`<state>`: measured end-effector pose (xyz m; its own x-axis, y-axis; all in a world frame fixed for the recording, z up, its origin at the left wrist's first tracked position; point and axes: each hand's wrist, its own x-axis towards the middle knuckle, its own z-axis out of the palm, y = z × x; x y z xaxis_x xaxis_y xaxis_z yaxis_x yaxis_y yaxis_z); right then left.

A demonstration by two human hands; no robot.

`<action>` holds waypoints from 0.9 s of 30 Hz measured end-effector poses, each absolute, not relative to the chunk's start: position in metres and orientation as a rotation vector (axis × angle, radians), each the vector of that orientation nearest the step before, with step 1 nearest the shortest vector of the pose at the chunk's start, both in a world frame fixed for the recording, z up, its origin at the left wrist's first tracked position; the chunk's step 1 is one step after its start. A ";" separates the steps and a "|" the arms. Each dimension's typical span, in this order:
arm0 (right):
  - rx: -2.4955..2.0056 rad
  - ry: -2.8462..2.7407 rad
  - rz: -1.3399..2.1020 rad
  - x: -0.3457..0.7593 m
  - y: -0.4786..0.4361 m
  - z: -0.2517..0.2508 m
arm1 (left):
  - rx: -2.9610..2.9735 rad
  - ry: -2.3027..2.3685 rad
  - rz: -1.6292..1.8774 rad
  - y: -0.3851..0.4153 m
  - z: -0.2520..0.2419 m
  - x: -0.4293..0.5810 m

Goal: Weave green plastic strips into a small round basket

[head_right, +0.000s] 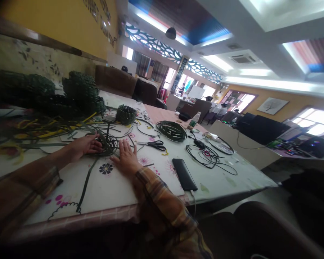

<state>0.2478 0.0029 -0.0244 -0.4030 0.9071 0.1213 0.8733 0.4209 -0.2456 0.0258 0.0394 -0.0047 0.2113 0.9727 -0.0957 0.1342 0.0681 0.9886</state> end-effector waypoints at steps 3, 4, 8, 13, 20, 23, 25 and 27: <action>-1.531 -2.452 0.281 0.251 0.007 -0.028 | 1.232 1.170 0.948 0.035 0.000 0.026; -1.526 -2.446 0.272 0.251 0.009 -0.029 | 1.221 1.166 0.954 0.034 0.001 0.026; -1.546 -2.393 0.100 0.247 0.012 -0.032 | 1.287 1.169 0.978 0.034 -0.001 0.028; -1.463 -2.369 -0.181 0.238 0.013 -0.024 | 1.630 1.251 0.983 0.043 -0.008 0.027; -1.272 -2.468 -0.315 0.232 0.009 -0.001 | 2.373 1.226 0.859 0.046 0.002 0.028; -1.200 -2.487 -0.255 0.231 0.007 0.004 | 2.653 1.117 0.704 0.050 0.013 0.027; -1.149 -2.486 -0.192 0.232 0.005 0.006 | 2.856 1.045 0.547 0.056 0.020 0.021; -1.121 -2.492 -0.170 0.233 0.002 0.008 | 2.934 1.022 0.453 0.062 0.022 0.011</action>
